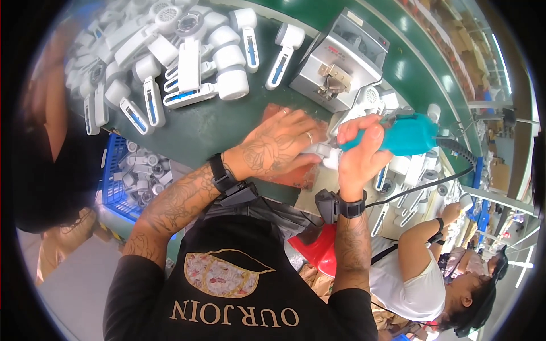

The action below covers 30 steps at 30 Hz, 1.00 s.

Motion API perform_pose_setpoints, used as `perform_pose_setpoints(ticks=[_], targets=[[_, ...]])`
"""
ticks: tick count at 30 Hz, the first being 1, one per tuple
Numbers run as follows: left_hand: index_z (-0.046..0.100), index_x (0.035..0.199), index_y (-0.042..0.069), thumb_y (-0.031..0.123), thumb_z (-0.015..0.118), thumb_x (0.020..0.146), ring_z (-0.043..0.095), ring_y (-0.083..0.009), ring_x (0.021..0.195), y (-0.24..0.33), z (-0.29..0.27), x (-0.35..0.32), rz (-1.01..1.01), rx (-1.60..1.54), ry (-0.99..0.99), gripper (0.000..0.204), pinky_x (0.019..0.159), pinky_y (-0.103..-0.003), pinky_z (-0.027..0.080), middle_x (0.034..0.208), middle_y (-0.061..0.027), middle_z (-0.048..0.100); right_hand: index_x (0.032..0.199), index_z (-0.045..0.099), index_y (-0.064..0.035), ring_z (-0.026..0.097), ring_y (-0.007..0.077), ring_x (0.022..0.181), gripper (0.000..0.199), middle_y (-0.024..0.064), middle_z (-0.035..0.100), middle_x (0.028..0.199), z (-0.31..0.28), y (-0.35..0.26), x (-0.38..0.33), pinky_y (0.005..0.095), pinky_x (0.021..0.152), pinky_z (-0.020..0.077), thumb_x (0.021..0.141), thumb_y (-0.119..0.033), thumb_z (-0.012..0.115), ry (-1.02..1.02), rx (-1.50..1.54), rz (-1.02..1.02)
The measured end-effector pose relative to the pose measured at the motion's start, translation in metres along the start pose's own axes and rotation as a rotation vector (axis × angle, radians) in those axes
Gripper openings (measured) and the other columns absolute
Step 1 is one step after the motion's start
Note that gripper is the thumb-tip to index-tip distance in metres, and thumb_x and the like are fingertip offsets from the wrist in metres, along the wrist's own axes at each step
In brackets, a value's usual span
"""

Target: Assembling small plastic white components using a power screwdriver on a manufacturing line.

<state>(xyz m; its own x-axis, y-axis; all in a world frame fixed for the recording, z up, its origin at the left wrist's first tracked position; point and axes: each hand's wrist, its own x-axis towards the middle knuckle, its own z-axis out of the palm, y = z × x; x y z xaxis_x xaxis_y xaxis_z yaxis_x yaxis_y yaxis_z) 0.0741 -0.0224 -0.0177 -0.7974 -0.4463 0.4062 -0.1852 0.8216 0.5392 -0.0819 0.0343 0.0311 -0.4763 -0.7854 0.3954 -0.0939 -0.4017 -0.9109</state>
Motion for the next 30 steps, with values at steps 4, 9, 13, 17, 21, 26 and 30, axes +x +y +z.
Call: perform_pose_setpoints(ticks=[4, 9, 13, 17, 21, 26, 30], targets=[[0.061, 0.122, 0.010, 0.039, 0.067, 0.088, 0.054, -0.0284, 0.111, -0.002, 0.002, 0.000, 0.013, 0.055, 0.049, 0.044, 0.096, -0.041, 0.043, 0.120, -0.0085, 0.060, 0.094, 0.050, -0.0003, 0.052, 0.0188, 0.058, 0.036, 0.0070, 0.050, 0.066, 0.000, -0.001, 0.003, 0.0327, 0.057, 0.0452, 0.102, -0.035, 0.054, 0.012, 0.011, 0.037], [0.060, 0.120, 0.007, 0.038, 0.064, 0.090, 0.053, -0.0296, 0.112, -0.001, -0.004, 0.001, -0.012, 0.025, -0.005, 0.044, 0.100, -0.044, 0.041, 0.117, -0.0110, 0.059, 0.102, 0.056, 0.0028, 0.055, 0.0173, 0.061, 0.037, 0.0066, 0.053, 0.069, 0.008, -0.008, 0.024, 0.0311, 0.059, 0.0458, 0.104, -0.033, 0.049, 0.055, -0.086, 0.065], [0.060, 0.118, 0.003, 0.036, 0.063, 0.091, 0.052, -0.0294, 0.110, 0.003, -0.006, -0.003, 0.018, 0.015, 0.011, 0.043, 0.102, -0.045, 0.040, 0.113, -0.0127, 0.058, 0.102, 0.057, 0.0032, 0.056, 0.0156, 0.062, 0.039, 0.0055, 0.055, 0.070, 0.039, -0.010, 0.065, 0.0278, 0.058, 0.0443, 0.103, -0.036, 0.052, 0.078, -0.140, -0.057], [0.059, 0.124, 0.009, 0.035, 0.065, 0.089, 0.052, -0.0266, 0.114, 0.005, -0.004, -0.003, 0.005, 0.052, 0.013, 0.044, 0.101, -0.040, 0.040, 0.120, -0.0084, 0.058, 0.094, 0.056, 0.0012, 0.057, 0.0164, 0.062, 0.037, 0.0060, 0.056, 0.071, 0.043, 0.017, 0.077, 0.0276, 0.058, 0.0444, 0.102, -0.035, 0.054, 0.062, -0.103, -0.105], [0.059, 0.125, 0.009, 0.032, 0.065, 0.089, 0.052, -0.0268, 0.113, 0.005, -0.005, -0.002, 0.029, 0.025, 0.017, 0.043, 0.100, -0.040, 0.041, 0.121, -0.0079, 0.058, 0.094, 0.056, 0.0013, 0.057, 0.0166, 0.062, 0.035, 0.0063, 0.056, 0.071, 0.039, 0.017, 0.073, 0.0294, 0.057, 0.0442, 0.103, -0.033, 0.053, 0.028, -0.125, -0.062], [0.062, 0.123, 0.009, 0.024, 0.064, 0.089, 0.055, -0.0271, 0.109, 0.000, -0.004, -0.003, 0.003, 0.016, 0.068, 0.037, 0.097, -0.041, 0.043, 0.119, -0.0065, 0.060, 0.102, 0.056, 0.0031, 0.054, 0.0175, 0.061, 0.040, 0.0072, 0.053, 0.068, 0.031, -0.022, 0.038, 0.0310, 0.057, 0.0436, 0.104, -0.036, 0.048, 0.091, -0.153, 0.037], [0.063, 0.123, 0.011, 0.024, 0.064, 0.090, 0.055, -0.0275, 0.110, 0.000, -0.005, 0.000, 0.002, -0.021, 0.035, 0.036, 0.096, -0.041, 0.044, 0.122, -0.0064, 0.061, 0.106, 0.053, 0.0041, 0.051, 0.0175, 0.059, 0.048, 0.0069, 0.050, 0.068, 0.002, -0.026, 0.000, 0.0318, 0.056, 0.0438, 0.101, -0.044, 0.053, 0.052, 0.005, 0.025]])
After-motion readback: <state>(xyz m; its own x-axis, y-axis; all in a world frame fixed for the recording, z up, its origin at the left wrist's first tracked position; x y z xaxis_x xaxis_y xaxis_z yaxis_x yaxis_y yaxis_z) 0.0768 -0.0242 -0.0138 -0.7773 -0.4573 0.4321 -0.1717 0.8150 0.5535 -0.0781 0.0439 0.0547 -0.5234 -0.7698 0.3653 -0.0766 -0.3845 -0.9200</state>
